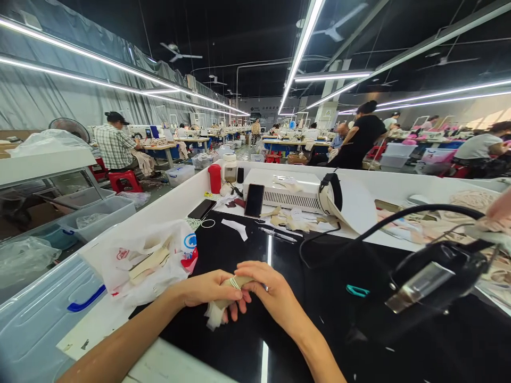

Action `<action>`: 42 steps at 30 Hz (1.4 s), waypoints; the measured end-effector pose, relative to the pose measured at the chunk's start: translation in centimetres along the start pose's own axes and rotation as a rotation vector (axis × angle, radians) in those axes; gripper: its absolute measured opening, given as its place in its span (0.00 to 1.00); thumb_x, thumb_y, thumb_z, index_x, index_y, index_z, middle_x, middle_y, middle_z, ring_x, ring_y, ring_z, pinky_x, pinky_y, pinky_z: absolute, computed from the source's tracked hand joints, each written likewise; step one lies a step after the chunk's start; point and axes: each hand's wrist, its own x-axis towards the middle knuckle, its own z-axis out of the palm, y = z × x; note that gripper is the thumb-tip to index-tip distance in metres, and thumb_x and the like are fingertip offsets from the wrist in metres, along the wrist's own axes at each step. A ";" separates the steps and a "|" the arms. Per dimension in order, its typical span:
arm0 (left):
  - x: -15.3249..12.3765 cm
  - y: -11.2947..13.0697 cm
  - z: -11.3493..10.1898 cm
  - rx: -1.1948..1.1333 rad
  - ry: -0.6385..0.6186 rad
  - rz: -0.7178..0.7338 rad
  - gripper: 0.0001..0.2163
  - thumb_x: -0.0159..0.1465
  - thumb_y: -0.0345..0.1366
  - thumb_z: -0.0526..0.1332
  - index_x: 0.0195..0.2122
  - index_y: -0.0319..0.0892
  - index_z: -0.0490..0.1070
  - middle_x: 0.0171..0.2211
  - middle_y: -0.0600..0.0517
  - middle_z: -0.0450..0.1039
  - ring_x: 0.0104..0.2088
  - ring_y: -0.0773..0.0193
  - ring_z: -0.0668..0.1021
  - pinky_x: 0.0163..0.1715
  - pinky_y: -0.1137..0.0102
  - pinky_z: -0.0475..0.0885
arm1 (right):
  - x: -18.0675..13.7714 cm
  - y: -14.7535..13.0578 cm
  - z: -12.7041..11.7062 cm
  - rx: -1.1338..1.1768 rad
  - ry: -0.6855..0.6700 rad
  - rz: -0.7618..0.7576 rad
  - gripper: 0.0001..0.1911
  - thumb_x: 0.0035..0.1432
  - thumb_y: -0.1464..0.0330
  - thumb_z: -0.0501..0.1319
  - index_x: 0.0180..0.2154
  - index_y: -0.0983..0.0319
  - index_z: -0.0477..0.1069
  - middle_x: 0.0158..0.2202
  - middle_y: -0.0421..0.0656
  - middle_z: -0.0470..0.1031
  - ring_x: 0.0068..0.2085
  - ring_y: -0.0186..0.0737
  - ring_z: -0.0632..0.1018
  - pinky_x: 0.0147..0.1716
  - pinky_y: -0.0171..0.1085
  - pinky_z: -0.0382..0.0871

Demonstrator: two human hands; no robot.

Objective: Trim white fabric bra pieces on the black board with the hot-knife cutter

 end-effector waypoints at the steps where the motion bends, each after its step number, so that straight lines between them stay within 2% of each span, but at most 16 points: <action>1: 0.2 -0.1 0.1 -0.013 0.051 0.014 0.23 0.53 0.54 0.72 0.38 0.38 0.77 0.34 0.47 0.78 0.29 0.64 0.79 0.30 0.70 0.73 | 0.0 0.3 0.0 -0.055 0.088 -0.009 0.13 0.64 0.64 0.61 0.48 0.50 0.80 0.51 0.43 0.79 0.54 0.47 0.78 0.55 0.47 0.72; 3: 0.6 -0.3 0.3 -0.019 0.154 0.045 0.23 0.53 0.54 0.72 0.36 0.37 0.76 0.34 0.47 0.78 0.28 0.65 0.78 0.28 0.71 0.73 | 0.0 0.6 0.1 -0.167 0.264 -0.040 0.13 0.64 0.61 0.62 0.48 0.51 0.80 0.50 0.45 0.79 0.53 0.49 0.78 0.54 0.50 0.73; 5: 0.9 -0.4 0.5 -0.008 0.228 0.067 0.22 0.53 0.54 0.70 0.33 0.38 0.74 0.31 0.50 0.75 0.25 0.68 0.75 0.26 0.72 0.73 | 0.0 0.7 0.4 -0.241 0.340 -0.092 0.11 0.65 0.59 0.61 0.43 0.52 0.82 0.44 0.46 0.81 0.47 0.48 0.80 0.48 0.47 0.76; 8: 1.4 -0.6 0.9 0.024 0.307 0.075 0.18 0.55 0.51 0.67 0.28 0.39 0.70 0.24 0.54 0.69 0.20 0.71 0.70 0.22 0.73 0.71 | -0.4 0.6 1.5 -0.298 0.299 -0.160 0.11 0.68 0.62 0.59 0.41 0.53 0.81 0.38 0.44 0.81 0.40 0.45 0.80 0.41 0.42 0.77; 11: 1.6 -0.9 1.2 0.071 0.355 0.075 0.15 0.57 0.47 0.64 0.25 0.41 0.65 0.19 0.58 0.64 0.16 0.72 0.67 0.18 0.75 0.66 | -1.0 0.7 3.0 -0.367 0.258 -0.144 0.12 0.70 0.64 0.57 0.45 0.53 0.80 0.41 0.43 0.82 0.42 0.45 0.80 0.43 0.43 0.77; 15: 1.9 -1.5 1.4 0.147 0.410 0.103 0.09 0.59 0.41 0.61 0.29 0.43 0.63 0.19 0.59 0.64 0.15 0.71 0.68 0.17 0.76 0.63 | -1.7 1.0 4.3 -0.443 0.301 -0.103 0.12 0.71 0.64 0.56 0.46 0.56 0.79 0.43 0.44 0.82 0.43 0.46 0.81 0.46 0.45 0.77; 21: 1.5 -1.6 2.0 0.291 0.480 0.144 0.06 0.62 0.39 0.57 0.32 0.43 0.66 0.19 0.59 0.63 0.16 0.69 0.68 0.16 0.76 0.61 | -2.0 0.8 4.6 -0.567 0.326 -0.130 0.13 0.72 0.64 0.54 0.45 0.58 0.78 0.42 0.45 0.82 0.42 0.46 0.81 0.45 0.44 0.77; 25: 0.7 -0.9 2.9 0.357 0.520 0.184 0.05 0.63 0.37 0.56 0.34 0.43 0.68 0.22 0.57 0.65 0.19 0.68 0.68 0.20 0.74 0.61 | -1.9 0.8 4.8 -0.655 0.321 -0.193 0.14 0.73 0.66 0.51 0.45 0.59 0.76 0.39 0.45 0.82 0.39 0.45 0.80 0.42 0.44 0.77; 30: 0.5 -0.9 3.3 0.457 0.542 0.293 0.08 0.65 0.37 0.55 0.38 0.44 0.72 0.33 0.51 0.75 0.33 0.60 0.74 0.33 0.70 0.66 | -1.7 0.7 4.9 -0.706 0.355 -0.233 0.11 0.71 0.68 0.53 0.42 0.59 0.75 0.37 0.45 0.81 0.37 0.46 0.79 0.40 0.44 0.76; 32: 0.7 -1.3 3.0 0.471 0.545 0.294 0.08 0.65 0.38 0.55 0.37 0.44 0.72 0.35 0.50 0.75 0.35 0.59 0.74 0.34 0.69 0.66 | -1.6 0.7 4.6 -0.701 0.360 -0.234 0.10 0.70 0.67 0.54 0.41 0.59 0.75 0.37 0.45 0.80 0.37 0.45 0.79 0.40 0.43 0.75; 35: 1.1 -1.7 2.5 0.435 0.535 0.247 0.08 0.64 0.39 0.56 0.34 0.43 0.72 0.31 0.51 0.73 0.30 0.61 0.73 0.29 0.70 0.63 | -1.7 0.6 4.1 -0.602 0.373 -0.143 0.11 0.69 0.61 0.56 0.40 0.58 0.76 0.37 0.45 0.80 0.37 0.45 0.80 0.39 0.42 0.75; 39: 1.2 -1.5 2.1 0.377 0.491 0.235 0.09 0.64 0.41 0.57 0.35 0.43 0.73 0.28 0.52 0.71 0.26 0.63 0.71 0.26 0.71 0.61 | -1.7 0.2 3.4 -0.299 0.369 0.176 0.16 0.61 0.52 0.62 0.36 0.58 0.77 0.32 0.42 0.79 0.30 0.42 0.78 0.31 0.38 0.73; 42: 1.5 -1.3 1.9 0.341 0.453 0.235 0.07 0.63 0.40 0.59 0.33 0.43 0.71 0.26 0.54 0.70 0.24 0.64 0.70 0.25 0.70 0.61 | -1.4 -0.2 3.1 -0.038 0.363 0.308 0.17 0.57 0.52 0.66 0.34 0.59 0.75 0.28 0.39 0.75 0.27 0.38 0.73 0.27 0.35 0.68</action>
